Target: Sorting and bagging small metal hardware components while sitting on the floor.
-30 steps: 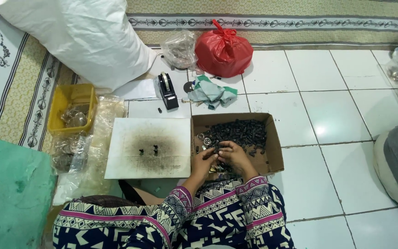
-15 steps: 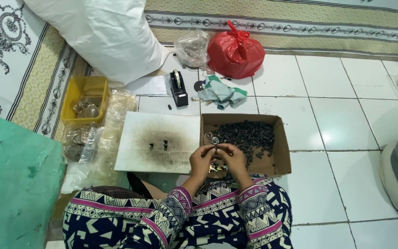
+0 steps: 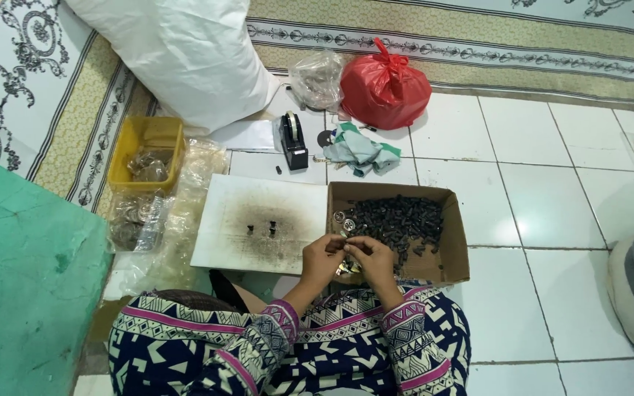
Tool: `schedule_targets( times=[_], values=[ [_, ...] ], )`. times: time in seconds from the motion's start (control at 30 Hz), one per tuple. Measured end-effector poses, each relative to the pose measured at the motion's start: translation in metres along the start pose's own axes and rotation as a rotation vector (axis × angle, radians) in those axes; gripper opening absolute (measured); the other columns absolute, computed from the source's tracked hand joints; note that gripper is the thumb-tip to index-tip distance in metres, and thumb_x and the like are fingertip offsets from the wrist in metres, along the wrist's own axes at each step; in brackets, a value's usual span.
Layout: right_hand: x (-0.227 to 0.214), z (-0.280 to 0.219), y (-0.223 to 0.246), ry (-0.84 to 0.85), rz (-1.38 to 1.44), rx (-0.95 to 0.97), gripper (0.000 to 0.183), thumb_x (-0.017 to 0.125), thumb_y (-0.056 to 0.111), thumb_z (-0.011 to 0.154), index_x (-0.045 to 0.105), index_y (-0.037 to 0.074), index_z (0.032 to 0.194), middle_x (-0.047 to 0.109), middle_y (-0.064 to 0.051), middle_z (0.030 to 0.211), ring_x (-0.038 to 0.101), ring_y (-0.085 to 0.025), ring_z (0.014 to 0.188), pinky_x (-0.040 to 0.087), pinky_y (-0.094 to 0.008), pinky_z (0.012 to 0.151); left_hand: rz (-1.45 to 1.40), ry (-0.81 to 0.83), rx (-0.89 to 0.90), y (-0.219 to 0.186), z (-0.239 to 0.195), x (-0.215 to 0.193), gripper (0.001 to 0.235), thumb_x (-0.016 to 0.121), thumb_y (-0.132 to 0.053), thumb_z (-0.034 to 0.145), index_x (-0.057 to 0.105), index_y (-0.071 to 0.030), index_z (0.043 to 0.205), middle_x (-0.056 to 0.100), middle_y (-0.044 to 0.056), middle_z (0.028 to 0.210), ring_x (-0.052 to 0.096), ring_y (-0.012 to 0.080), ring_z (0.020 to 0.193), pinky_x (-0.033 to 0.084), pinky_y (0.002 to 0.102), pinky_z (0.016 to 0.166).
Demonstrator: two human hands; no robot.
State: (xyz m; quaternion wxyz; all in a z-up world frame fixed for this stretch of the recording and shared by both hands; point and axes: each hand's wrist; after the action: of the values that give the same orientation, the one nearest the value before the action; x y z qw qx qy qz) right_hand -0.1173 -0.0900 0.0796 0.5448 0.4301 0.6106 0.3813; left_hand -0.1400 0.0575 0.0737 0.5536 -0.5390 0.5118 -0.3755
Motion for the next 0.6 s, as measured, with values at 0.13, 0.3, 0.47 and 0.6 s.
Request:
schedule_targets(
  times=[0.13,0.3,0.47,0.6],
  values=[
    [0.019,-0.002,0.012,0.058,0.069,0.099,0.024,0.089,0.014,0.078,0.084,0.012,0.101,0.079,-0.012,0.084,0.075,-0.021,0.084,0.06,-0.035,0.072,0.048,-0.016,0.03,-0.014,-0.005,-0.038,0.03,0.084,-0.003,0.074,0.078,-0.009,0.103,0.078,0.013,0.088,0.077,0.0274,0.083,0.066,0.033,0.066],
    [0.043,-0.009,0.042,0.244,0.143,0.113,0.017,0.084,0.013,0.082,0.082,0.007,0.097,0.075,-0.01,0.081,0.067,-0.018,0.082,0.056,-0.035,0.075,0.038,0.063,-0.029,-0.028,-0.013,-0.091,0.018,0.082,-0.003,0.08,0.08,-0.007,0.098,0.079,0.013,0.088,0.077,0.0233,0.081,0.065,0.031,0.068],
    [0.065,-0.014,0.084,0.28,0.421,0.185,0.013,0.076,0.005,0.086,0.075,0.001,0.099,0.063,-0.007,0.084,0.062,-0.018,0.085,0.054,-0.031,0.079,-0.177,0.085,-0.153,-0.035,-0.014,-0.126,0.022,0.078,-0.001,0.087,0.076,0.004,0.108,0.078,0.024,0.095,0.078,0.0272,0.083,0.066,0.035,0.072],
    [0.078,-0.01,0.101,0.275,0.448,0.138,0.016,0.077,0.004,0.086,0.075,-0.002,0.101,0.064,-0.007,0.083,0.062,-0.016,0.084,0.056,-0.029,0.08,-0.293,0.023,-0.181,-0.043,-0.016,-0.144,0.024,0.076,-0.001,0.087,0.076,0.005,0.11,0.078,0.024,0.096,0.076,0.025,0.086,0.066,0.034,0.078]
  ],
)
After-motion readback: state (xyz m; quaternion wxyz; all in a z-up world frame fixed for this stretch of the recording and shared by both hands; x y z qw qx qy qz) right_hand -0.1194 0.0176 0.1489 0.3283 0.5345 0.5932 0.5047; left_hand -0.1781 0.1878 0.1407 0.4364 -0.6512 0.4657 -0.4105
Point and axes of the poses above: each hand's wrist, its own z-axis towards the middle knuckle, its own x-axis out of the palm, y = z × x
